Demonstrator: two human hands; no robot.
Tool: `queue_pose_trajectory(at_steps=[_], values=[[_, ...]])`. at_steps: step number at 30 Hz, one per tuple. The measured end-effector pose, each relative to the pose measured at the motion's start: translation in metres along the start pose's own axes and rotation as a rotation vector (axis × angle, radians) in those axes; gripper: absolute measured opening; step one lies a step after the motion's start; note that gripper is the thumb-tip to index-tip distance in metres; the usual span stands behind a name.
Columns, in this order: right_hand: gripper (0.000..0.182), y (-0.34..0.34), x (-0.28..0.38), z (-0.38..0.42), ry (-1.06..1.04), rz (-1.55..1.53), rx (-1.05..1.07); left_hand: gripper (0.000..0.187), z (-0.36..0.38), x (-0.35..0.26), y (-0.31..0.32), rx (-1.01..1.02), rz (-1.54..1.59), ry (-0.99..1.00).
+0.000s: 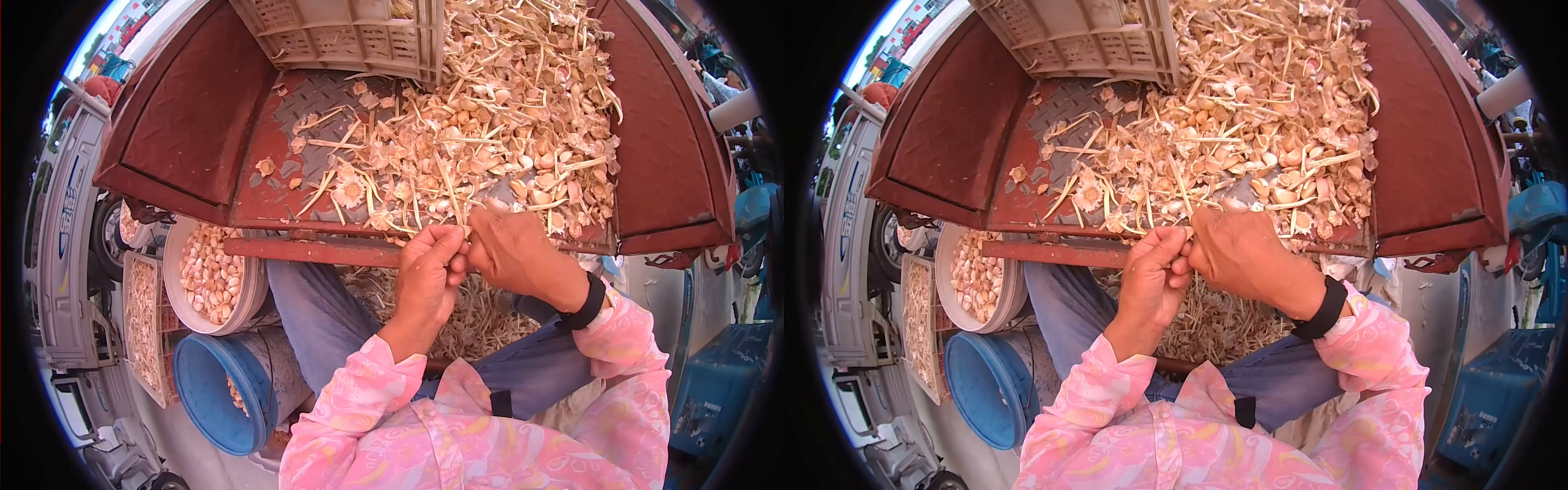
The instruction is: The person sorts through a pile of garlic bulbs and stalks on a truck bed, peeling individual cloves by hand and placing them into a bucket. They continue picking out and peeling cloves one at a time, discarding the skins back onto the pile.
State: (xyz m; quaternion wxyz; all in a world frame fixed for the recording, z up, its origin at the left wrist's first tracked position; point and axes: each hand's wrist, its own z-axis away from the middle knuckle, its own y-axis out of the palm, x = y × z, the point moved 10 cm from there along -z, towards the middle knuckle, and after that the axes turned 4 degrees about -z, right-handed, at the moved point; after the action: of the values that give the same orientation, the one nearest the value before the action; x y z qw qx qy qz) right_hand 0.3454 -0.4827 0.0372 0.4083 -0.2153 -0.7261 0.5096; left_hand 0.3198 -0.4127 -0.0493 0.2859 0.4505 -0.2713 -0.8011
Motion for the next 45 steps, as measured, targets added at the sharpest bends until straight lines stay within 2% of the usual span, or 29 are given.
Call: queue_pose_trajectory(at_steps=[3, 6, 7, 9, 11, 12, 13, 14, 16, 20, 22, 24, 25, 26, 28, 29, 31, 34, 37, 40, 41, 44, 45], values=[[0.015, -0.008, -0.004, -0.002, 0.027, -0.181, 0.002, 0.007, -0.001, 0.000, -0.007, 0.014, 0.091, -0.020], [0.012, -0.012, -0.010, -0.005, 0.081, -0.392, 0.013, 0.010, 0.007, 0.000, -0.006, 0.112, 0.173, -0.121], [0.012, 0.000, 0.001, -0.005, 0.005, -0.366, 0.145, 0.011, 0.015, -0.005, -0.005, 0.105, 0.208, -0.140], [0.010, 0.017, 0.013, 0.008, -0.121, -0.282, 0.402, 0.013, 0.033, -0.054, -0.011, 0.184, 0.224, -0.015], [0.009, 0.011, 0.022, 0.016, -0.149, -0.227, 0.334, 0.013, 0.055, -0.151, -0.061, 0.035, 0.055, 0.408], [0.008, 0.009, 0.026, 0.018, -0.173, -0.207, 0.304, 0.010, 0.072, -0.201, -0.104, -0.138, -0.096, 0.611], [0.006, -0.011, 0.019, 0.015, -0.129, -0.166, 0.159, 0.009, 0.096, -0.251, -0.153, -0.365, -0.281, 0.798], [0.006, -0.025, 0.001, 0.012, -0.067, -0.130, 0.013, 0.015, 0.122, -0.293, -0.195, -0.580, -0.494, 0.906], [0.007, -0.053, -0.041, 0.012, 0.054, -0.063, -0.276, 0.030, 0.154, -0.344, -0.283, -0.971, -0.947, 0.796], [0.008, -0.039, -0.085, 0.002, 0.189, 0.208, -0.134, 0.035, 0.152, -0.336, -0.236, -1.007, -1.436, 0.947], [0.009, -0.028, -0.090, -0.001, 0.217, 0.274, -0.064, 0.037, 0.149, -0.309, -0.203, -1.024, -1.658, 1.014], [0.010, -0.022, -0.089, -0.006, 0.231, 0.277, -0.016, 0.027, 0.107, -0.228, -0.088, -0.532, -1.332, 0.963], [0.011, -0.022, -0.088, -0.006, 0.216, 0.216, -0.023, 0.026, 0.089, -0.190, -0.029, -0.267, -1.469, 1.015], [0.011, -0.023, -0.088, -0.005, 0.203, 0.155, -0.032, 0.026, 0.071, -0.150, 0.017, -0.034, -1.543, 0.975], [0.012, -0.029, -0.089, -0.002, 0.166, -0.006, -0.073, 0.037, 0.040, -0.086, 0.078, 0.236, -1.616, 1.021], [0.013, -0.032, -0.088, 0.002, 0.140, -0.107, -0.101, 0.033, 0.027, -0.065, 0.098, 0.276, -1.613, 1.008], [0.015, -0.034, -0.093, 0.008, 0.132, -0.303, -0.151, 0.025, -0.005, -0.034, 0.116, 0.275, -1.843, 1.080], [0.011, -0.032, -0.103, 0.010, 0.242, -0.392, -0.120, 0.023, -0.031, -0.017, 0.110, 0.279, -2.052, 0.886], [0.011, -0.043, -0.100, 0.008, 0.261, -0.398, -0.170, 0.023, -0.030, -0.022, 0.105, 0.256, -2.129, 0.805], [0.014, -0.034, -0.105, 0.008, 0.373, -0.494, -0.143, 0.023, -0.028, -0.035, 0.096, 0.202, -2.115, 0.678], [0.014, -0.032, -0.100, 0.006, 0.381, -0.522, -0.103, 0.029, -0.024, -0.044, 0.094, 0.202, -2.034, 0.790], [0.015, -0.025, -0.077, -0.001, 0.130, -0.400, -0.120, 0.038, -0.031, -0.062, 0.065, 0.156, -1.614, 0.658], [0.017, -0.024, -0.065, -0.001, 0.027, -0.349, -0.163, 0.039, -0.042, -0.058, 0.046, 0.150, -1.337, 0.401]])
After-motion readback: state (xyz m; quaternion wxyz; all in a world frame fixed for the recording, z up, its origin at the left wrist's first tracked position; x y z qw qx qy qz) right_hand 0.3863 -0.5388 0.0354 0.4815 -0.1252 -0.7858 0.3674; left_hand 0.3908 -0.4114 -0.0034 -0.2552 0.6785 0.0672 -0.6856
